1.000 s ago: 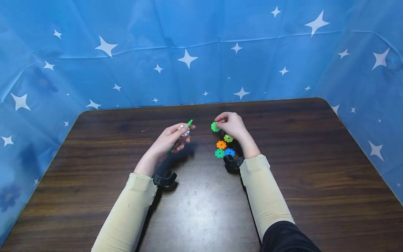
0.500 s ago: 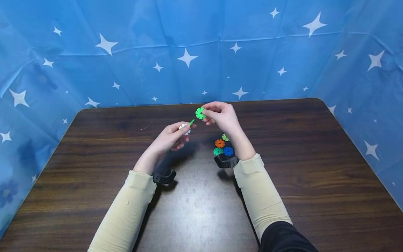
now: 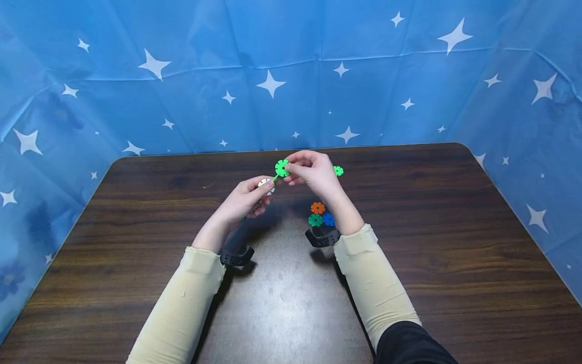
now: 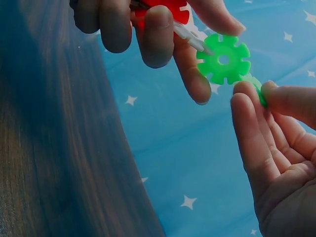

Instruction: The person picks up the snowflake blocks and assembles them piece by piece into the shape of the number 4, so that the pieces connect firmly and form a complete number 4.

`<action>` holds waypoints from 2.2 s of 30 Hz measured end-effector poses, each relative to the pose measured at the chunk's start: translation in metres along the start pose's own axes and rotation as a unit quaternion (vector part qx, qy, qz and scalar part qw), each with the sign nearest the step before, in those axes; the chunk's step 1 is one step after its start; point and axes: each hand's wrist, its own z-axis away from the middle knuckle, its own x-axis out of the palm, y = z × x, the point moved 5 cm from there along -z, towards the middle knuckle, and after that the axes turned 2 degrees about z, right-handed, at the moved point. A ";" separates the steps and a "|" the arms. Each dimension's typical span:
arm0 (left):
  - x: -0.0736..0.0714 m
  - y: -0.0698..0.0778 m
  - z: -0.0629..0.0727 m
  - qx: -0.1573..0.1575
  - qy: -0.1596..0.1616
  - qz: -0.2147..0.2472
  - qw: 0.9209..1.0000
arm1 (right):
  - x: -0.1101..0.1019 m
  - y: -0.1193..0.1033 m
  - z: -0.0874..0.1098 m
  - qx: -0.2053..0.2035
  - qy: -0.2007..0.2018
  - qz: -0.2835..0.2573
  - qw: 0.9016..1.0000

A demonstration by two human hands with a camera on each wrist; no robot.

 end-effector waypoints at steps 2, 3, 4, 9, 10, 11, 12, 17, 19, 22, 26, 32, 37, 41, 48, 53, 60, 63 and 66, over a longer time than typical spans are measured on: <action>0.000 0.000 0.000 0.006 -0.002 0.003 1.000 | 0.000 0.001 0.000 0.002 0.001 0.000 1.000; 0.000 0.000 0.000 0.009 -0.002 0.005 1.000 | 0.000 0.001 0.000 0.002 0.002 -0.002 1.000; 0.000 0.000 0.000 0.013 -0.002 0.006 1.000 | 0.000 0.001 0.000 0.002 0.002 -0.001 1.000; 0.001 0.000 0.000 0.021 -0.005 0.008 1.000 | 0.001 0.002 -0.001 0.003 -0.001 0.002 1.000; 0.001 0.000 0.000 0.021 -0.006 0.008 1.000 | 0.001 0.002 -0.001 0.003 -0.001 0.004 1.000; 0.001 0.000 0.000 0.022 -0.005 0.007 1.000 | 0.001 0.002 -0.001 0.003 -0.002 0.004 1.000; 0.001 0.000 0.000 0.022 -0.005 0.007 1.000 | 0.001 0.003 -0.001 0.003 -0.003 0.003 1.000; 0.001 0.000 0.000 0.016 0.003 0.012 1.000 | 0.002 0.003 0.000 0.004 -0.003 -0.004 1.000; 0.001 0.000 0.000 0.013 0.007 0.014 1.000 | 0.003 0.004 0.000 0.006 -0.002 -0.005 1.000; 0.000 -0.001 0.000 0.009 0.009 0.014 1.000 | 0.004 0.005 -0.001 0.003 -0.001 0.000 1.000; 0.000 -0.002 -0.001 0.006 0.011 0.026 1.000 | 0.006 0.005 -0.001 -0.003 -0.004 -0.002 1.000; 0.001 -0.002 -0.001 0.000 0.010 0.039 0.999 | 0.006 0.003 0.000 -0.003 -0.005 -0.008 1.000; 0.003 -0.001 0.000 -0.011 -0.005 0.040 0.999 | 0.006 -0.001 0.002 -0.002 -0.019 -0.003 1.000; 0.003 -0.001 0.000 -0.015 -0.001 0.042 0.999 | 0.002 -0.001 0.002 0.005 -0.034 0.012 0.999; 0.000 -0.002 -0.001 -0.012 0.032 0.054 0.998 | -0.031 0.013 -0.003 0.023 -0.026 0.066 0.997; -0.001 -0.003 -0.002 -0.010 0.028 0.050 0.998 | -0.062 0.039 -0.006 0.056 0.005 0.182 0.982; -0.003 -0.005 0.000 -0.009 0.026 0.046 0.999 | -0.089 0.064 -0.002 0.125 0.036 0.317 0.939; -0.003 -0.005 0.000 -0.011 0.025 0.046 0.999 | -0.094 0.072 -0.001 0.147 0.027 0.344 0.927; -0.003 -0.005 0.000 -0.012 0.025 0.045 0.999 | -0.095 0.079 -0.003 0.155 0.020 0.370 0.916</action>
